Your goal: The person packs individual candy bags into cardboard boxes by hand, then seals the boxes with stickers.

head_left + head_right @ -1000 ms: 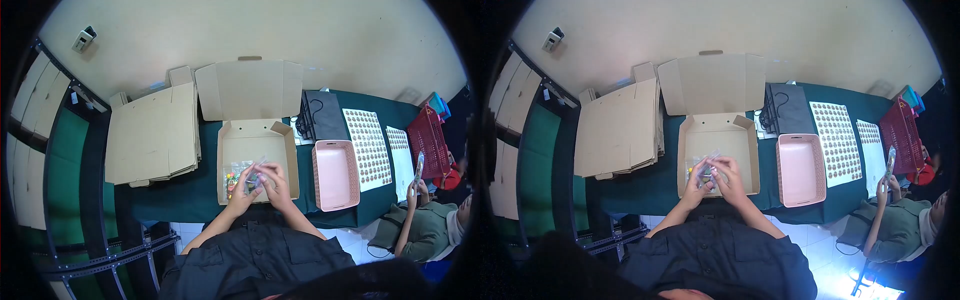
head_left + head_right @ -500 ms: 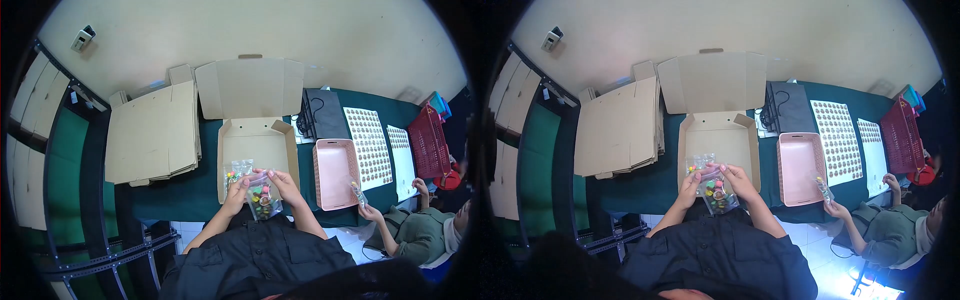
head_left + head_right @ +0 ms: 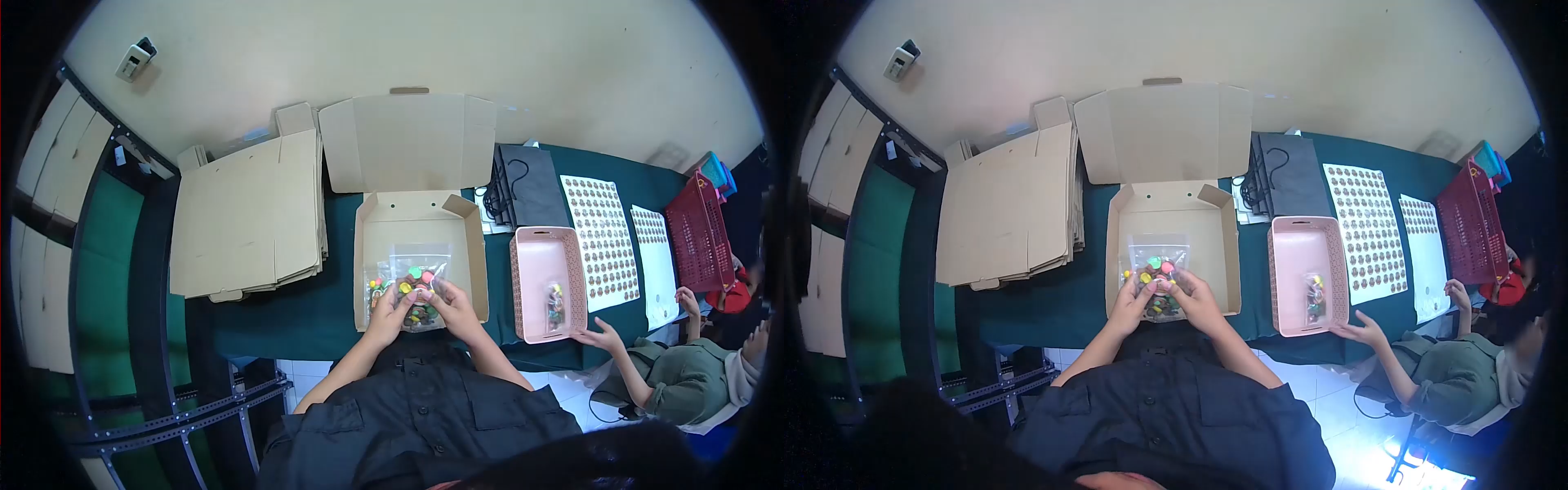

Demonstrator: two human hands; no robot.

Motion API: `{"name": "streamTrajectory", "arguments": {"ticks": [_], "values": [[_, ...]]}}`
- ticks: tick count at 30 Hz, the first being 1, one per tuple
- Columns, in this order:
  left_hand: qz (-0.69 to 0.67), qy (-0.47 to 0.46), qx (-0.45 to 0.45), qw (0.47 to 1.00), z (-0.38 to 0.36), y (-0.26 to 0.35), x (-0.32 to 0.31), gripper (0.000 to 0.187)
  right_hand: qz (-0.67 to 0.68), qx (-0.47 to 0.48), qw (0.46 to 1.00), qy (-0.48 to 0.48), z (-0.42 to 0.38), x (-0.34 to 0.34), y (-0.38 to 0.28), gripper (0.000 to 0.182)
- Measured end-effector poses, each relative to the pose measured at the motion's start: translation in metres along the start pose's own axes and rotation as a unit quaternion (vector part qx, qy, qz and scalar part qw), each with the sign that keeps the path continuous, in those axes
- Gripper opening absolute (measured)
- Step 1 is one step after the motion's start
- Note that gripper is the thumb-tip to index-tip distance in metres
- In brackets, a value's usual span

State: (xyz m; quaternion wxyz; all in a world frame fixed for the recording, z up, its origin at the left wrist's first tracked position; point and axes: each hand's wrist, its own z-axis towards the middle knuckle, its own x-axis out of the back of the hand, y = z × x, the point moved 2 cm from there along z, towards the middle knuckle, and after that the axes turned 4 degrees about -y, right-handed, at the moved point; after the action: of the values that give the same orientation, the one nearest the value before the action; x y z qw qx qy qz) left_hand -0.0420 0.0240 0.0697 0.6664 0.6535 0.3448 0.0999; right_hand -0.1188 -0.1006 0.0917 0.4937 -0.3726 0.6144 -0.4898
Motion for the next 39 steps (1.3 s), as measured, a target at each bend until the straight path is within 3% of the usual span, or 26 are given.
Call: {"name": "streamTrajectory", "arguments": {"ticks": [2,4,8,10,14,16,17,19,20,22,23,25,27,28,32,35,37,39], "values": [[-0.003,-0.016,0.006,1.000,-0.002,-0.002,0.001,0.042,0.014,-0.027,0.999,-0.018,-0.001,0.004,0.002,0.043],[-0.006,0.005,0.012,1.000,-0.003,-0.002,-0.002,0.043,0.100,-0.117,0.988,0.004,-0.003,0.010,0.004,0.040],[-0.035,0.011,0.005,0.999,-0.003,0.003,-0.010,0.043,0.023,-0.054,0.998,0.013,0.000,0.001,-0.002,0.037],[0.055,-0.033,-0.032,0.997,-0.003,0.009,-0.017,0.048,0.016,-0.022,0.999,0.031,0.002,0.000,0.002,0.037],[0.040,-0.049,-0.001,0.998,0.000,-0.002,-0.008,0.061,0.026,-0.039,0.995,0.084,0.002,0.002,0.014,0.037],[0.207,-0.066,-0.023,0.976,0.001,-0.008,-0.005,0.063,0.087,-0.099,0.986,0.101,0.003,0.012,0.028,0.037],[0.207,-0.065,-0.022,0.976,0.000,-0.011,-0.004,0.063,0.087,-0.100,0.986,0.100,0.004,0.015,0.033,0.037],[0.099,-0.047,0.065,0.992,-0.001,-0.002,-0.008,0.062,0.012,-0.078,0.987,0.138,0.004,0.027,0.043,0.037],[0.100,-0.046,0.064,0.992,-0.001,-0.006,-0.002,0.062,0.003,-0.093,0.985,0.145,0.005,0.038,0.050,0.037],[0.184,0.050,0.119,0.974,0.001,-0.029,0.027,0.057,-0.032,-0.099,0.978,0.183,0.010,0.052,0.055,0.036],[0.186,0.048,0.116,0.974,0.003,-0.044,0.043,0.057,-0.067,-0.108,0.967,0.222,0.012,0.062,0.060,0.034],[0.281,0.055,0.139,0.948,0.003,-0.073,0.070,0.052,-0.038,-0.103,0.966,0.235,0.018,0.095,0.133,0.034],[0.346,0.040,0.154,0.925,-0.001,-0.076,0.077,0.050,-0.197,-0.135,0.944,0.226,0.020,0.104,0.166,0.033],[0.408,0.027,0.170,0.897,-0.003,-0.080,0.080,0.049,-0.204,-0.171,0.956,0.126,0.019,0.096,0.140,0.038],[0.435,0.032,0.136,0.890,-0.010,-0.112,0.093,0.045,-0.279,-0.235,0.930,0.032,0.022,0.074,0.132,0.049],[0.475,0.029,0.133,0.869,-0.011,-0.111,0.091,0.044,-0.320,-0.214,0.923,-0.007,0.023,0.055,0.129,0.060],[0.445,0.027,0.156,0.882,-0.011,-0.102,0.086,0.044,-0.255,-0.167,0.952,-0.027,0.025,0.059,0.156,0.070],[0.413,0.026,0.179,0.893,-0.012,-0.097,0.084,0.045,-0.365,-0.204,0.909,-0.007,0.026,0.059,0.162,0.073]]}}
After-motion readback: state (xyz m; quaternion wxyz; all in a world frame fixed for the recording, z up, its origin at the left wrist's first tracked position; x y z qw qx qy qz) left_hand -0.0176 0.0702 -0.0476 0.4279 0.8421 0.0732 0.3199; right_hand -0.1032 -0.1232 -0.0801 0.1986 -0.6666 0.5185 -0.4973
